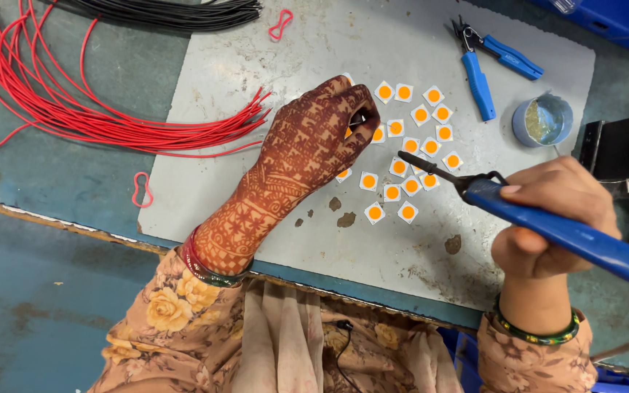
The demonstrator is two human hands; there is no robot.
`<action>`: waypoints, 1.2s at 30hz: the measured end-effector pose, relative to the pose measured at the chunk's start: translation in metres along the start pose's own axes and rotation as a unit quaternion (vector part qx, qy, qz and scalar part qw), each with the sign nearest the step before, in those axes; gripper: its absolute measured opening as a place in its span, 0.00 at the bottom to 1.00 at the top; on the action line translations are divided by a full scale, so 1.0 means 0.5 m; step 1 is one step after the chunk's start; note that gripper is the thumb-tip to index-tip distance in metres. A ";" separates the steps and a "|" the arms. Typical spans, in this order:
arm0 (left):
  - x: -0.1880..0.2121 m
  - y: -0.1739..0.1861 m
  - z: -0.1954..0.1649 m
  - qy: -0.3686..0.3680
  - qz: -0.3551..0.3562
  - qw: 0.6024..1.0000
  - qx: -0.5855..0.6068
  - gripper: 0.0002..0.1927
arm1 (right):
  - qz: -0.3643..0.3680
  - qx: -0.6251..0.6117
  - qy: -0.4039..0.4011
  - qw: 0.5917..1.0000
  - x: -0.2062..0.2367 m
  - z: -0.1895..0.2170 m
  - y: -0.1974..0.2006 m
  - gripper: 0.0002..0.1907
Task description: The person solders thin red and black wires onto small orange LED modules laid out on the work mat. They hold each module steady with one hand while applying a blue soldering iron to the contact point with the other, then move to the next module, working through the array one at a time.
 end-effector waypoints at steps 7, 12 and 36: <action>0.000 -0.003 -0.011 -0.107 0.021 0.994 -0.015 0.09 | -0.081 -0.017 0.027 0.996 0.008 -0.014 0.010 0.28; 0.010 -0.034 -0.020 0.010 0.130 0.991 0.017 0.09 | -0.073 -0.031 0.050 0.996 -0.005 -0.009 0.023 0.25; 0.021 -0.063 -0.017 -0.028 0.111 0.993 -0.016 0.07 | -0.011 -0.012 0.042 0.999 -0.019 0.020 0.009 0.28</action>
Point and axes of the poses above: each hand's wrist, its own x-axis away from the middle knuckle, its own y-axis out of the back of the hand, z = x × y, the point moved 2 cm from there along -x, towards the middle knuckle, and after that the axes turned 9 degrees about x, right-handed, at the moved point
